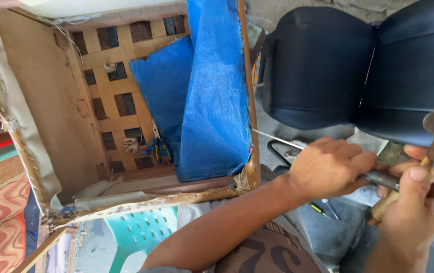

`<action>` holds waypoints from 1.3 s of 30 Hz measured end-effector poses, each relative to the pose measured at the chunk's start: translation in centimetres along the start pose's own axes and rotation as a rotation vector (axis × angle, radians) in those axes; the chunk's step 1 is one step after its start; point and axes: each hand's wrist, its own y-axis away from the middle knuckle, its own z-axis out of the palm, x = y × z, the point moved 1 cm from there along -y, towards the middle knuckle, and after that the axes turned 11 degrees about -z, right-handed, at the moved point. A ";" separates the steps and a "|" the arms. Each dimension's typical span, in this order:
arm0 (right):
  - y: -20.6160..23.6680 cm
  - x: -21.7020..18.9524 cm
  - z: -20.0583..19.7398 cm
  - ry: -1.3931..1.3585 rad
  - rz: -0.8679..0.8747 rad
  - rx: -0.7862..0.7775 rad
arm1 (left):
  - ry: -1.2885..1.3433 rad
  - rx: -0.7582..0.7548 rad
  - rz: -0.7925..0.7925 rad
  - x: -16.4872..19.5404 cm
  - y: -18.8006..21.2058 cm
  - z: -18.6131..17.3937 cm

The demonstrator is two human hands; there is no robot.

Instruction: The person hammers nails into the wooden frame of a chair while securing a blue fabric piece. They use a hammer and a metal rod to drive nails along the frame edge, occasionally adjusting the fabric with their hands.

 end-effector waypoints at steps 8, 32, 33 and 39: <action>-1.9 0.8 1.2 0.007 0.085 0.065 | -0.050 0.037 -0.037 -1.3 -1.5 -0.4; -2.4 -3.2 1.2 0.246 0.063 -0.083 | -0.045 0.025 -0.090 -2.7 -3.2 -0.3; -2.5 -3.3 1.1 0.221 0.074 -0.061 | -0.033 0.021 -0.093 -2.7 -3.2 -0.4; -2.4 -2.6 -0.3 0.201 0.070 -0.077 | 0.009 0.001 -0.102 -2.4 -3.3 -0.6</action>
